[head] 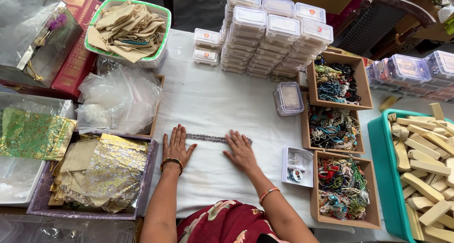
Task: The person straightens a beaded necklace on a white tablecloth, then folds it and places it into a small plastic bag. They then place the bagged necklace into a small beige pouch, fold the pouch closed, and place it into a small plastic container, which is then stacked with others.
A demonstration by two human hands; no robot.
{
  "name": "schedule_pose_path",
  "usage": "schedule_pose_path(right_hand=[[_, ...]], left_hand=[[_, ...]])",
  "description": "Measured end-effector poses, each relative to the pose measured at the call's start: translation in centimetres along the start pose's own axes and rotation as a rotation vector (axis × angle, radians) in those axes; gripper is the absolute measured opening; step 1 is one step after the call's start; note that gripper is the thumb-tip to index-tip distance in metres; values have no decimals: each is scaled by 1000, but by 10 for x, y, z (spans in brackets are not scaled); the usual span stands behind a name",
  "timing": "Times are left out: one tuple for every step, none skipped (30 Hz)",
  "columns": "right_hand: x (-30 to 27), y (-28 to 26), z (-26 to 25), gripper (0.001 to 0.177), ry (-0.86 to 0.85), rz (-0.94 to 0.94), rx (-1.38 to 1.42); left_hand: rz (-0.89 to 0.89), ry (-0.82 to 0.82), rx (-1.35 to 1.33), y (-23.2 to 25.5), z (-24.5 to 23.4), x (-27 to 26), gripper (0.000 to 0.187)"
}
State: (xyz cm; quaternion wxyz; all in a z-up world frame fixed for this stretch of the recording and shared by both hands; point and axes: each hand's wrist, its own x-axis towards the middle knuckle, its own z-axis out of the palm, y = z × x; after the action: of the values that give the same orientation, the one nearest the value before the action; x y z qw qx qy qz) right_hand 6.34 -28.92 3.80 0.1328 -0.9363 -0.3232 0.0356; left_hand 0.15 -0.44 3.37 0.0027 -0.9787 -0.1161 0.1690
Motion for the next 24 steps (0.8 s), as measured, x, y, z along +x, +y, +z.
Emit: schedule_pose_path(right_hand=[[-3, 1, -8, 72, 0, 1, 1], [-7, 3, -16, 68, 0, 30, -25], [-10, 5, -24, 64, -1, 60, -51], [-13, 12, -19, 64, 0, 62, -49], [-17, 19, -15, 60, 51, 134, -56], [-18, 27, -11, 56, 103, 202, -65], [-21, 39, 0, 56, 106, 200, -64], [-23, 51, 10, 54, 201, 259, -32], [-24, 62, 21, 51, 295, 319, 2], [-24, 59, 14, 51, 297, 321, 4], [-24, 55, 6, 47, 315, 335, 24], [-26, 52, -2, 44, 332, 350, 43], [-30, 50, -10, 44, 332, 354, 42], [-33, 47, -19, 37, 324, 310, 89], [-35, 45, -27, 30, 315, 265, 137], [-37, 44, -35, 30, 317, 265, 137], [-39, 43, -43, 24, 256, 259, 215], [-43, 43, -50, 19, 193, 256, 292], [-44, 45, -52, 19, 194, 257, 293], [-44, 48, -54, 17, 132, 232, 386], [-44, 50, -56, 17, 69, 205, 478], [-39, 51, -60, 17, 72, 203, 479], [-33, 51, -63, 17, 108, 147, 505], [-30, 51, -66, 18, 140, 95, 531]], left_hand=[[1, 0, 1, 0, 0, 0, 90], [9, -2, 14, 0, 0, 0, 88], [17, -4, 26, 1, 0, 0, 86], [18, -5, 29, 0, 3, 1, 86], [14, 1, 38, 0, 6, 2, 81], [6, 10, 46, -1, 9, 5, 76], [4, 13, 46, -2, 18, 8, 76], [16, 162, -107, -4, 26, 11, 70], [28, 312, -259, -7, 35, 15, 64], [30, 312, -257, -7, 33, 13, 64], [2, 385, -338, -8, 31, 12, 50], [-25, 456, -422, -6, 30, 10, 37], [-21, 455, -422, -7, 31, 8, 37], [-2, 521, -445, -10, 30, 7, 29], [17, 586, -468, -13, 29, 5, 20], [17, 589, -467, -16, 29, 3, 20], [84, 633, -394, -20, 30, 0, 16], [152, 673, -320, -22, 33, -3, 13], [154, 672, -319, -23, 27, -8, 13], [197, 653, -301, -25, 20, -12, 15], [239, 635, -283, -27, 13, -15, 17], [240, 638, -281, -26, 10, -10, 17], [235, 610, -272, -26, 8, -4, 16], [231, 578, -265, -26, 7, -1, 14]])
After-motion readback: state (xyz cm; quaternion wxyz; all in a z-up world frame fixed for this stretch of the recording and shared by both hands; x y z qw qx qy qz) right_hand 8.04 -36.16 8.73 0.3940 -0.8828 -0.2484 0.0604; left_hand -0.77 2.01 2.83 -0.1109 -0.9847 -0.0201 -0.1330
